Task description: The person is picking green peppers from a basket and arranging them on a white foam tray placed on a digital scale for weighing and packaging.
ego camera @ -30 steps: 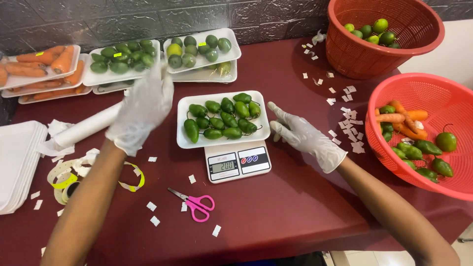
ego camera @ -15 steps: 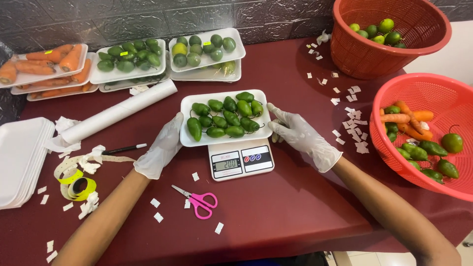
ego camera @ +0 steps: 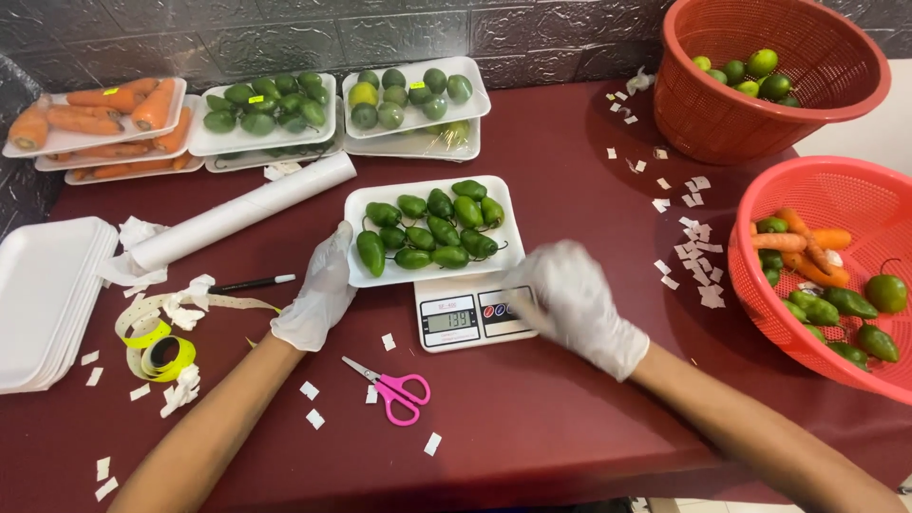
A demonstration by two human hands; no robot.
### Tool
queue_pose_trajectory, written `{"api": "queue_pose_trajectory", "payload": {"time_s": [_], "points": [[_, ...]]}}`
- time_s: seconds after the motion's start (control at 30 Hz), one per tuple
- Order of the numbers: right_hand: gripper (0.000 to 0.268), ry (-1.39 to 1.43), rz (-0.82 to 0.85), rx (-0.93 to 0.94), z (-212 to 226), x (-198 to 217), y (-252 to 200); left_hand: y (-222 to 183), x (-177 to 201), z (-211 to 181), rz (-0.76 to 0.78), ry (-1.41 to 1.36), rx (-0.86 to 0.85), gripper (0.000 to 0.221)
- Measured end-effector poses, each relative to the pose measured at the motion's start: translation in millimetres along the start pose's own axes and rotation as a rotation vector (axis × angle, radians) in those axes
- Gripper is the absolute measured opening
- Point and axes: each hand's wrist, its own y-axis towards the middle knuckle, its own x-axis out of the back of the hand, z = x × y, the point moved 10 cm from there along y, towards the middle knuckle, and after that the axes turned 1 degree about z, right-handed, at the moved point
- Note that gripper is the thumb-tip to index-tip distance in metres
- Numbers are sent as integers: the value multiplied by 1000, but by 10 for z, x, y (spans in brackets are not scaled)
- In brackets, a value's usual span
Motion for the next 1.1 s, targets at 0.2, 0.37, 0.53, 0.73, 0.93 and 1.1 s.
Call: {"api": "queue_pose_trajectory", "payload": {"time_s": [0.2,0.37,0.53,0.73,0.93,1.1], "points": [[83,56,356,192,442,-183,-220,56,122,-2,-34,-78,-37,40],[83,-28,397,177,213,-394,-431,-196,169,-216,-99,-84,-53,38],[67,-237,383,176,-168,-599,-711,-96,331,-97,-99,-61,-32,39],[59,-374,127,241,-410,-237,-647,-205,253,-136,-92,-46,-25,39],[45,-699,70,91,-1115,-156,-520,-199,195,-69,-56,-72,8,38],[43,-716,131,-58,-2038,-481,-536,-364,74,-158,-69,-48,10,39]]}}
